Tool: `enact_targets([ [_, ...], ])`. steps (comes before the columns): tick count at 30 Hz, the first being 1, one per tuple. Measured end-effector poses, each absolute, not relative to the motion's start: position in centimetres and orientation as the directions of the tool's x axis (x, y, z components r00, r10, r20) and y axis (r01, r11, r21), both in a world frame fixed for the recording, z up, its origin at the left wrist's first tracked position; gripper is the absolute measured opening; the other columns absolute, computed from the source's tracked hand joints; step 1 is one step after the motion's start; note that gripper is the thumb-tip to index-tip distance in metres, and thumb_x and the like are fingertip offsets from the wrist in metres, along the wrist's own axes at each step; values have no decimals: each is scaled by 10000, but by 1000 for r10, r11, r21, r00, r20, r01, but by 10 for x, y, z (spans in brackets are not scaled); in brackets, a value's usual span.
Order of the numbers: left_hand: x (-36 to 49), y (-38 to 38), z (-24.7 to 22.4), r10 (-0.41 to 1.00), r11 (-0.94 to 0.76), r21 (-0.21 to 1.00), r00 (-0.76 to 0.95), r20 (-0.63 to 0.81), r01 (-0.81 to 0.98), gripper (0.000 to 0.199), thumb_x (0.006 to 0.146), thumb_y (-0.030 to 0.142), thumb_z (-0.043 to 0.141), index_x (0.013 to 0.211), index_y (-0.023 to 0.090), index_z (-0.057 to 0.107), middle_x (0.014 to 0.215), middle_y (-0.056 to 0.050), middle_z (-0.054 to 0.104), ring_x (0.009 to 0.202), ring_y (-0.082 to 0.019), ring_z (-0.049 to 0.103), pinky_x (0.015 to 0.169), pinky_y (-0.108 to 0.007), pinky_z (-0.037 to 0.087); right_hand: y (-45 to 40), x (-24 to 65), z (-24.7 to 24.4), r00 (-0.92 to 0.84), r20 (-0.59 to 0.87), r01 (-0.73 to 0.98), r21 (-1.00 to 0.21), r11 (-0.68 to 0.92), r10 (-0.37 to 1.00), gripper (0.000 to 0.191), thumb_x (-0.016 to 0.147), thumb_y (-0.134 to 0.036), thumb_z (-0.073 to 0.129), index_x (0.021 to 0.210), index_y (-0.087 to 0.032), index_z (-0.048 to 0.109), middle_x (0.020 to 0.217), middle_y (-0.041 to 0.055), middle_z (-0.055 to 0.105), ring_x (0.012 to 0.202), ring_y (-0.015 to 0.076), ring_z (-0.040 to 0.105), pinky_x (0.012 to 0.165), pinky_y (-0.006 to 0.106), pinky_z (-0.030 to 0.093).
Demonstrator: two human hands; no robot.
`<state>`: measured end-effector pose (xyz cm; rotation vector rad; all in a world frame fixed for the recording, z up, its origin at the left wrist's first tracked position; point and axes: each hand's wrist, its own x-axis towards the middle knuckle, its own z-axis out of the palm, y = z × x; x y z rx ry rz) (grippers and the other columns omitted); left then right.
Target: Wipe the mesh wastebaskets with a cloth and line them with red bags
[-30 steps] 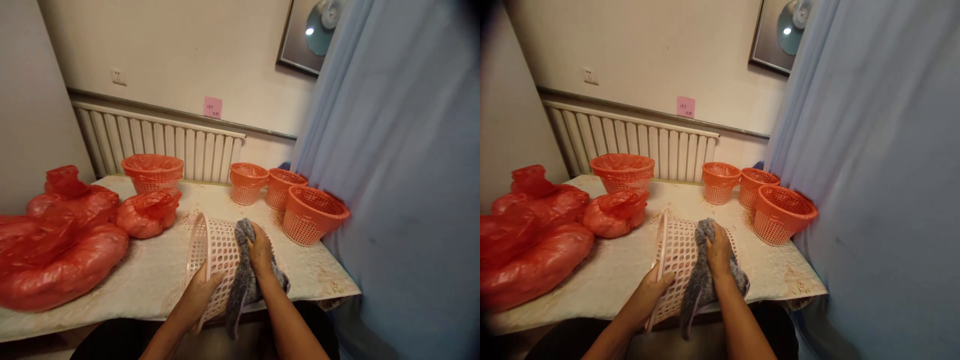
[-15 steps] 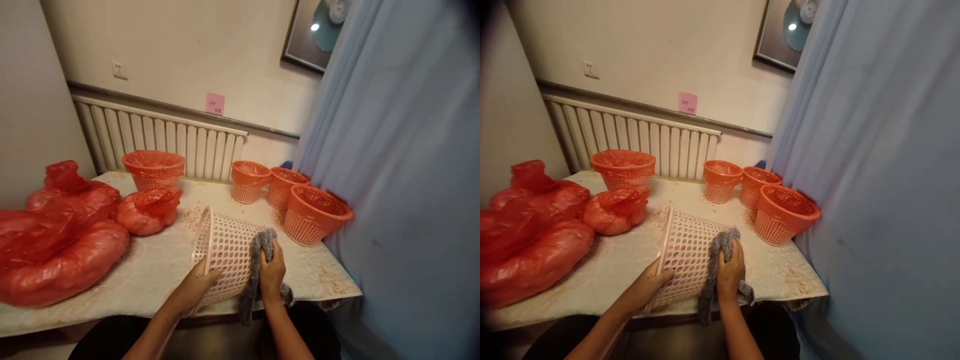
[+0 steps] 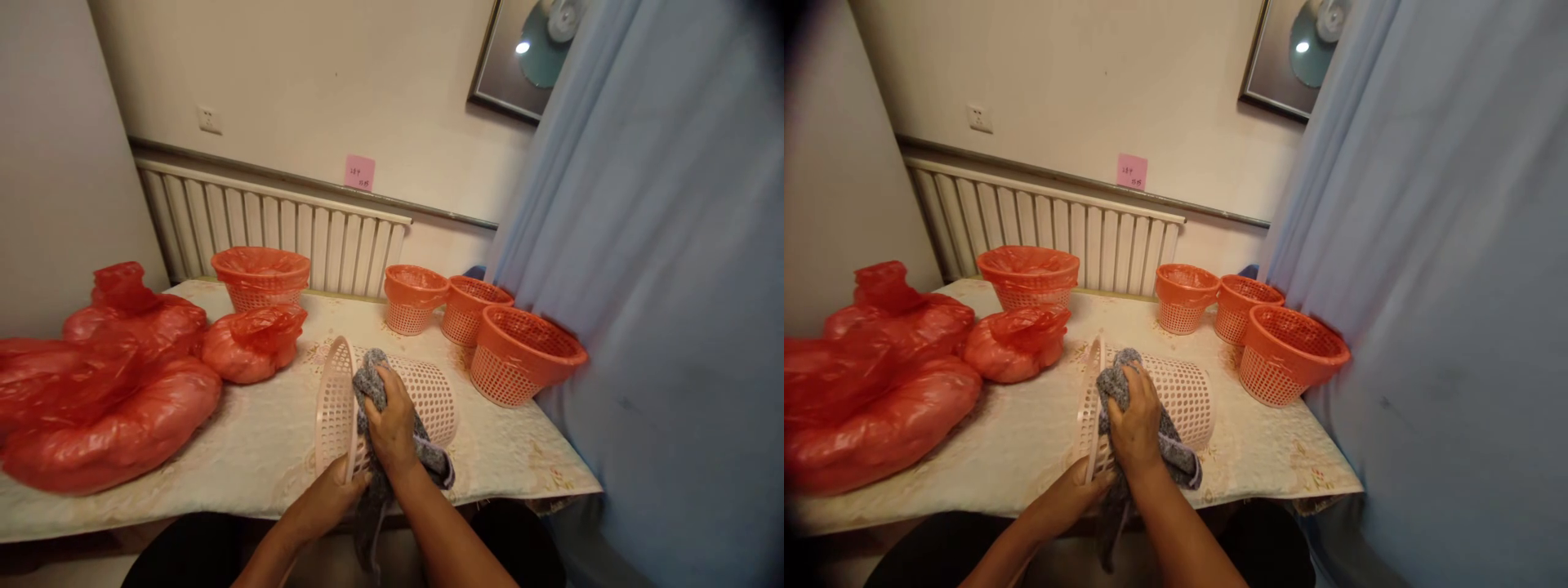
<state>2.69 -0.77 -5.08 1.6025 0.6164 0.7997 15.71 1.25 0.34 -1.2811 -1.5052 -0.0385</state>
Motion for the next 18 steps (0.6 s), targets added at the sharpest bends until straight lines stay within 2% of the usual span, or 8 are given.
enact_targets([
  [4, 27, -11, -60, 791, -202, 979, 588, 166, -5, 414, 885, 335, 536, 1252, 162, 620, 1306, -85, 631, 1331, -287, 445, 1176, -443, 214, 20, 158, 8, 236, 693, 697, -609, 378, 681, 486, 773, -145, 544, 1258, -155, 567, 1268, 130, 606, 1214, 253, 535, 1061, 458, 418],
  [9, 26, -16, -66, 803, -228, 972, 576, 150, 65, 389, 883, 322, 540, 1229, 177, 645, 1268, -78, 661, 1344, -297, 430, 1184, -456, 190, 15, 167, -1, 220, 702, 717, -587, 375, 678, 507, 771, -145, 554, 1277, -146, 555, 1301, 145, 581, 1247, 256, 508, 1068, 457, 406],
  [15, 27, -20, -70, 820, -200, 976, 559, 121, 82, 411, 866, 356, 563, 1237, 203, 648, 1311, -56, 638, 1273, -303, 513, 1155, -449, 283, 25, 198, -7, 282, 695, 703, -619, 350, 661, 470, 784, -168, 564, 1254, -174, 571, 1252, 119, 619, 1181, 242, 559, 1040, 440, 423],
  [18, 27, -21, -72, 820, -198, 973, 563, 101, 114, 423, 843, 346, 586, 1234, 200, 653, 1307, -56, 642, 1276, -310, 511, 1156, -460, 283, 35, 226, -11, 333, 659, 697, -653, 295, 674, 437, 795, -200, 555, 1231, -186, 580, 1222, 105, 638, 1122, 236, 589, 1014, 440, 434],
])
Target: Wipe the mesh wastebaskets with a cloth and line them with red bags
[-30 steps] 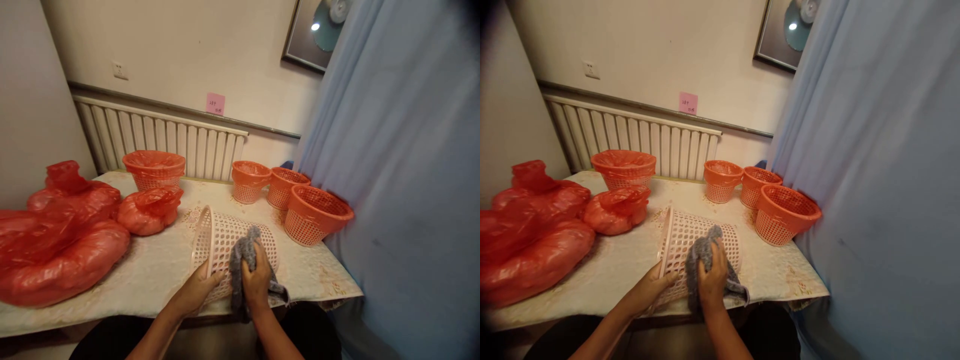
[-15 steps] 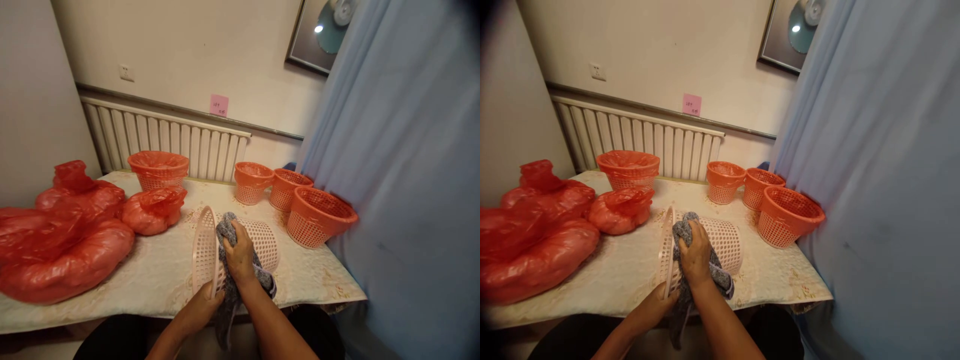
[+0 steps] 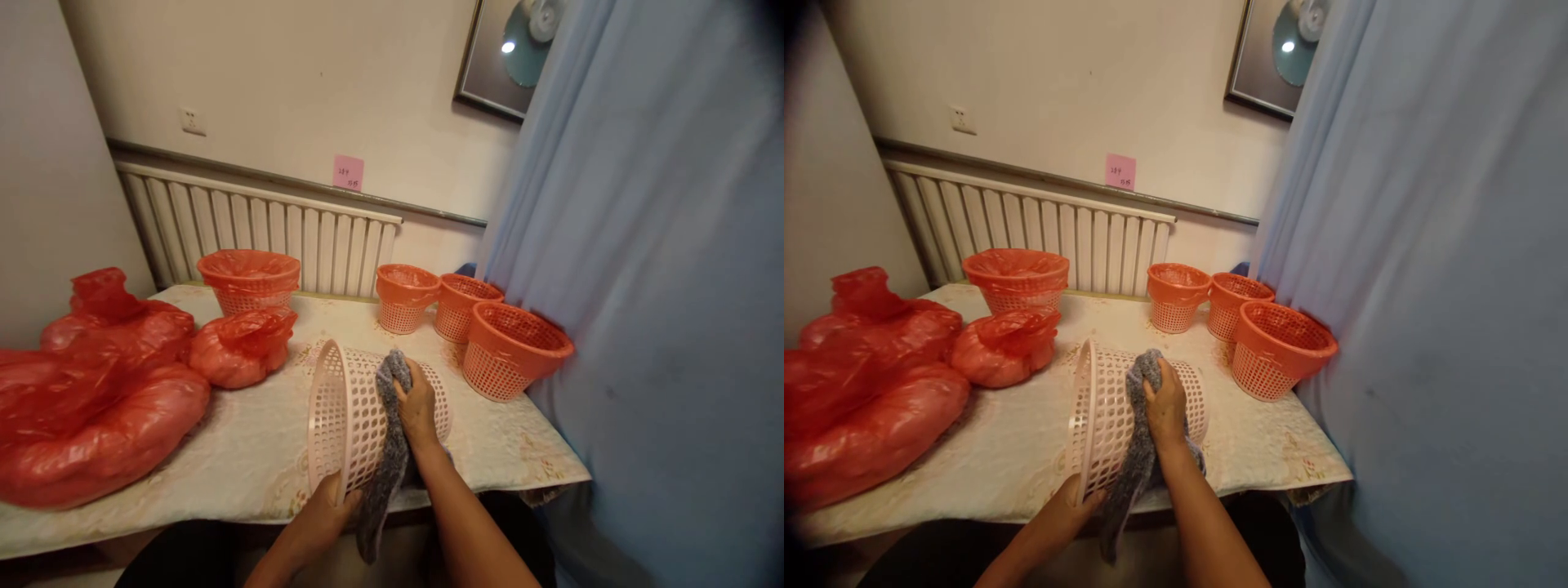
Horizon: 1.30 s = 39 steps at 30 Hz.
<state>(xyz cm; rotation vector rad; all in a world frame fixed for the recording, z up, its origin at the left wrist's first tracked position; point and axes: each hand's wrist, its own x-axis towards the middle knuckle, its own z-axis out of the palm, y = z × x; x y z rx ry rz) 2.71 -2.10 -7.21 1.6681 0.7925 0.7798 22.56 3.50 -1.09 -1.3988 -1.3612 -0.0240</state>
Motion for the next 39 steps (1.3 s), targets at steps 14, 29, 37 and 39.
enact_targets([
  [14, 22, -20, -69, 812, -208, 950, 583, 33, 235, 428, 782, 311, 625, 1191, 197, 676, 1289, -80, 652, 1238, -342, 539, 1130, -480, 320, 41, 318, -46, 670, 494, 624, -780, -58, 554, 465, 807, -401, 488, 1180, -144, 591, 1099, 165, 686, 966, 277, 645, 862, 401, 469],
  [29, 41, -3, -12, 932, -131, 991, 343, 115, 26, 489, 838, 329, 538, 1266, 95, 553, 1213, -143, 673, 1135, -305, 609, 1004, -450, 455, 6, 249, -55, 532, 640, 711, -693, 118, 555, 464, 827, -255, 491, 1261, -101, 548, 1295, 189, 580, 1230, 284, 526, 1051, 470, 396],
  [37, 39, -15, -21, 901, -245, 969, 372, 221, 16, 397, 829, 233, 468, 1183, 116, 605, 1140, -98, 703, 1053, -265, 626, 1004, -418, 455, -10, 153, -21, 172, 768, 729, -521, 445, 617, 556, 748, -82, 538, 1298, -163, 515, 1392, 129, 506, 1325, 240, 431, 1116, 455, 357],
  [39, 37, -15, -27, 904, -255, 966, 365, 225, 37, 395, 815, 209, 464, 1173, 121, 606, 1115, -91, 710, 1034, -262, 629, 989, -412, 464, -4, 147, -11, 164, 751, 709, -541, 452, 640, 573, 736, -70, 545, 1299, -171, 518, 1381, 125, 517, 1313, 245, 445, 1109, 458, 366],
])
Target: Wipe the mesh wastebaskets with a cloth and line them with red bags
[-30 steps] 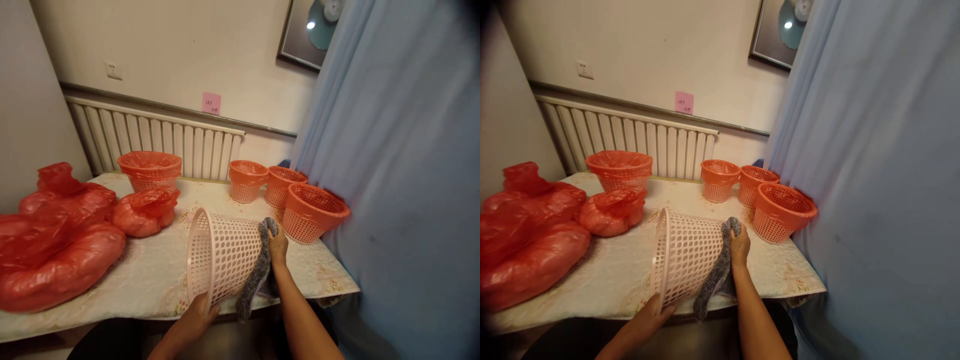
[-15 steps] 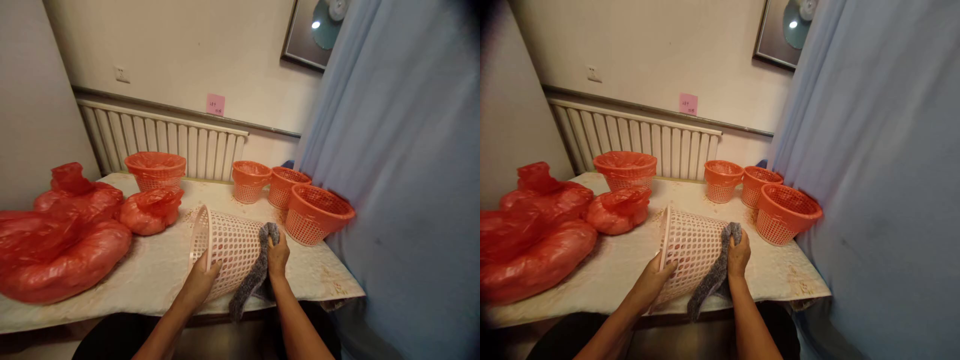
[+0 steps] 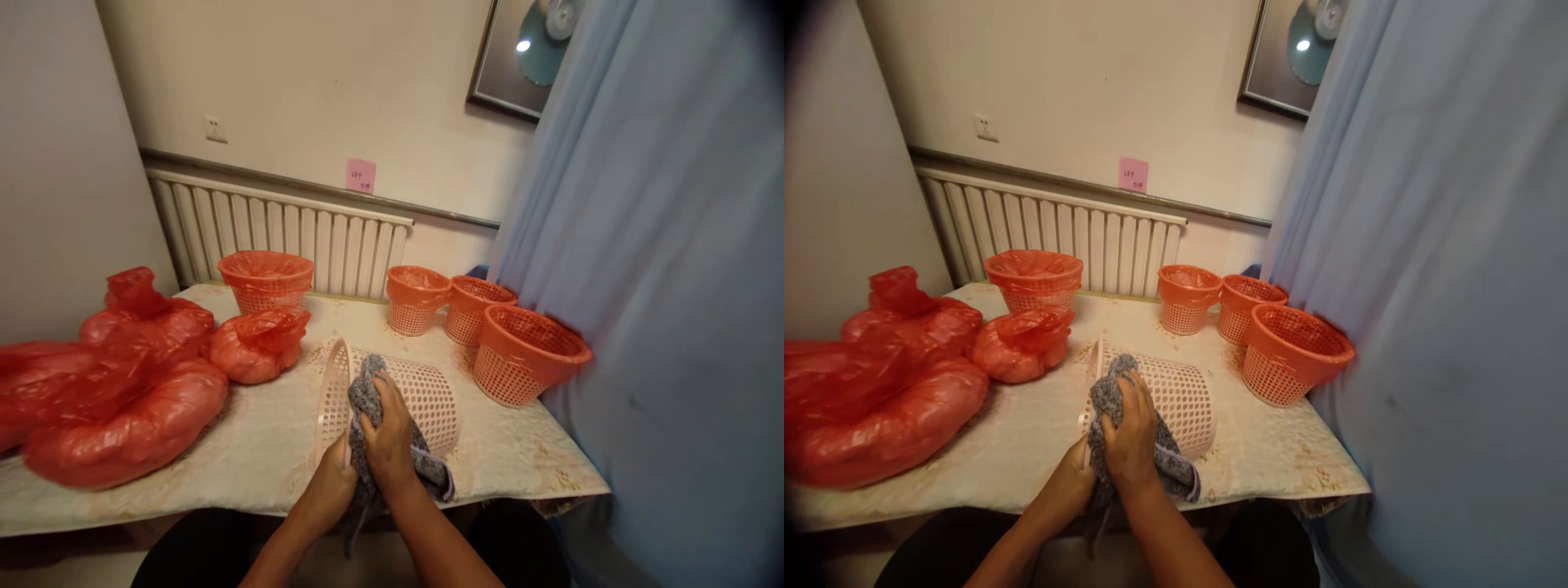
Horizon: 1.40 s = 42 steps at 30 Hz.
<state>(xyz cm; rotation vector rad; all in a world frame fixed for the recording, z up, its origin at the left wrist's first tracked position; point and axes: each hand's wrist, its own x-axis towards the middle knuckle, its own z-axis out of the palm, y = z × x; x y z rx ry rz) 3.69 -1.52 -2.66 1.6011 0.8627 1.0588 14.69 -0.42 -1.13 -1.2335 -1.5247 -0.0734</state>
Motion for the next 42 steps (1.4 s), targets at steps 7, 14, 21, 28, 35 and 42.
enact_targets([
  [7, 36, -12, -37, 920, -299, 946, 301, 251, 123, 375, 865, 316, 456, 1145, 136, 629, 1119, -92, 707, 1089, -264, 617, 1021, -391, 441, 29, 169, 4, 191, 725, 729, -556, 399, 662, 463, 791, -135, 579, 1254, -143, 567, 1256, 146, 610, 1193, 259, 553, 1043, 430, 427],
  [14, 38, -23, -43, 928, -283, 941, 300, 220, 184, 375, 867, 364, 476, 1087, 122, 659, 1104, -124, 723, 1052, -275, 650, 976, -383, 474, 48, 238, -8, 283, 661, 711, -631, 311, 695, 396, 823, -258, 534, 1208, -187, 595, 1179, 104, 660, 1077, 233, 606, 977, 403, 450],
  [21, 36, -25, -49, 924, -295, 929, 315, 218, 222, 382, 870, 378, 461, 1062, 120, 669, 1065, -131, 732, 955, -273, 675, 919, -384, 506, 40, 314, -34, 586, 514, 663, -749, -6, 626, 469, 793, -422, 486, 1157, -155, 614, 1070, 134, 699, 964, 271, 646, 863, 389, 480],
  [28, 29, -14, -58, 908, -288, 934, 371, 196, 210, 384, 850, 337, 476, 1125, 137, 654, 1127, -107, 718, 1020, -269, 657, 977, -390, 480, 13, 281, -57, 693, 546, 631, -775, -30, 471, 527, 816, -393, 476, 1252, -105, 547, 1219, 197, 627, 1126, 296, 594, 956, 433, 446],
  [35, 32, -12, -58, 880, -323, 940, 400, 255, 111, 362, 881, 300, 471, 1162, 158, 650, 1195, -89, 696, 1165, -268, 601, 1076, -410, 403, -18, 178, -61, 346, 764, 757, -571, 319, 545, 521, 787, -143, 507, 1307, -166, 498, 1398, 145, 502, 1326, 260, 438, 1095, 494, 367],
  [42, 28, -16, -75, 890, -368, 918, 343, 300, 151, 328, 836, 234, 502, 1096, 139, 677, 1158, -119, 710, 1151, -309, 605, 1080, -465, 388, -1, 147, -20, 225, 754, 736, -546, 399, 617, 543, 773, -94, 516, 1311, -164, 505, 1380, 144, 512, 1315, 263, 444, 1092, 492, 381],
])
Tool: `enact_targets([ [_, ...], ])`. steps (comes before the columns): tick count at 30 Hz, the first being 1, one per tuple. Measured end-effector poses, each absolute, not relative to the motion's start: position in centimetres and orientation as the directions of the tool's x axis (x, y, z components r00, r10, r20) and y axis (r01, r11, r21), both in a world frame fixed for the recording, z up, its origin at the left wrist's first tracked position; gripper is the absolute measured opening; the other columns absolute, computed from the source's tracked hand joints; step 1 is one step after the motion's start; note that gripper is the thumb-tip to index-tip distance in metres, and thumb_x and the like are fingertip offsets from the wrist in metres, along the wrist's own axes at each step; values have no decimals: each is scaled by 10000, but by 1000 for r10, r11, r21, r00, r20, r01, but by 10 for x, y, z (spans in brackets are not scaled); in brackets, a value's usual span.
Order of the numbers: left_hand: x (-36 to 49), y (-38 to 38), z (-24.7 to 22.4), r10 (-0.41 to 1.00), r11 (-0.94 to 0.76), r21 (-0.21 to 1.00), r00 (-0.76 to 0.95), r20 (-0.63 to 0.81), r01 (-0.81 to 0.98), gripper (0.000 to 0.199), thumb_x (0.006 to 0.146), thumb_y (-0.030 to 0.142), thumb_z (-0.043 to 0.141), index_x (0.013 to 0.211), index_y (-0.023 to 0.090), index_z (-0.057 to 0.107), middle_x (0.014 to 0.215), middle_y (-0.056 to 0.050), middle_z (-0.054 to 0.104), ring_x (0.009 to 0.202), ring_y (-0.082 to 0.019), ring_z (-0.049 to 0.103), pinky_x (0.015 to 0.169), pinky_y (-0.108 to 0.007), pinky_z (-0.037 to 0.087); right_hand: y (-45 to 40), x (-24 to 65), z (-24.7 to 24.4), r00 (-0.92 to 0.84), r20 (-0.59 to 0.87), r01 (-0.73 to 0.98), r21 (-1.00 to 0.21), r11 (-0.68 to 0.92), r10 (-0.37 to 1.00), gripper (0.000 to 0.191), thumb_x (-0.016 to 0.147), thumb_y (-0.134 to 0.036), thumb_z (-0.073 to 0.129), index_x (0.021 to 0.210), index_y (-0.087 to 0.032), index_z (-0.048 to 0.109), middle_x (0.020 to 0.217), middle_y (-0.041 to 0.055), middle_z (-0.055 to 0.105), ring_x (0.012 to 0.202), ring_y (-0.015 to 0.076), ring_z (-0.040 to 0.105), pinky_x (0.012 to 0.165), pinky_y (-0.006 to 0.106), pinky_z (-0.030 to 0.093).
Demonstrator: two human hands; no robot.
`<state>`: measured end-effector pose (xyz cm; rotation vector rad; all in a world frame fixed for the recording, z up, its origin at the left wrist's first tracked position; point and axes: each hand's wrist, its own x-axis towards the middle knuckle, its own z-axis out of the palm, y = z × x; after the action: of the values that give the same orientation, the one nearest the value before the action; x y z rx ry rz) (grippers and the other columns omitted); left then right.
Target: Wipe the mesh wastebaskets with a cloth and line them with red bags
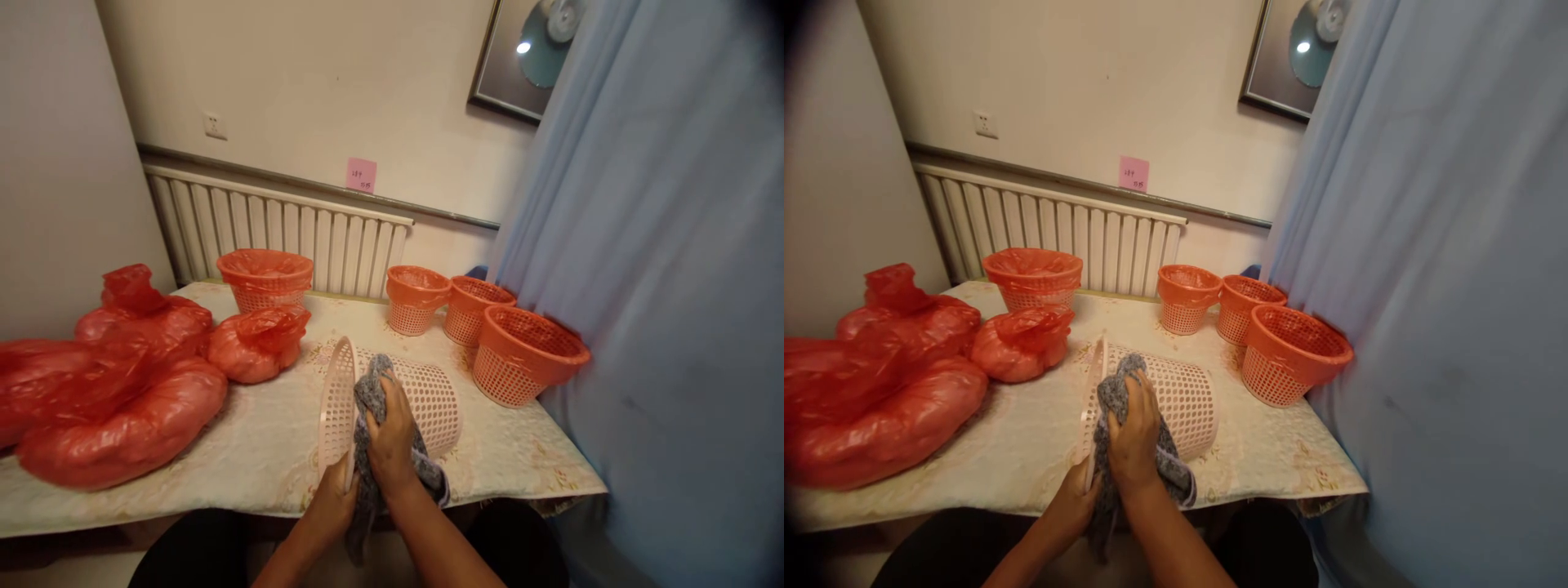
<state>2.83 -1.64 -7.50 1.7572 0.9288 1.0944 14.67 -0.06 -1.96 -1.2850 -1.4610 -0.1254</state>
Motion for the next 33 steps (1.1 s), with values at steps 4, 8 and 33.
enact_targets([
  [4, 29, -16, -85, 882, -377, 915, 358, 306, 146, 337, 880, 323, 494, 1116, 160, 670, 1164, -110, 709, 1131, -299, 621, 1053, -437, 427, 23, 153, 7, 217, 714, 732, -570, 373, 666, 506, 767, -111, 555, 1270, -163, 553, 1270, 137, 601, 1228, 263, 530, 1048, 456, 426],
  [8, 33, -20, -88, 876, -381, 917, 361, 319, 114, 354, 880, 365, 506, 1128, 172, 668, 1190, -110, 699, 1148, -296, 616, 1080, -429, 402, 35, 157, 22, 227, 687, 731, -589, 346, 691, 463, 769, -138, 586, 1232, -156, 583, 1188, 132, 647, 1125, 257, 600, 987, 427, 471],
  [33, 53, -31, -33, 944, -266, 961, 225, 243, 78, 417, 843, 321, 497, 1203, 124, 575, 1232, -118, 660, 1216, -268, 561, 1087, -409, 379, 11, 190, -14, 197, 740, 721, -554, 417, 643, 521, 762, -67, 477, 1265, -184, 553, 1231, 102, 623, 1172, 216, 559, 1036, 392, 430],
])
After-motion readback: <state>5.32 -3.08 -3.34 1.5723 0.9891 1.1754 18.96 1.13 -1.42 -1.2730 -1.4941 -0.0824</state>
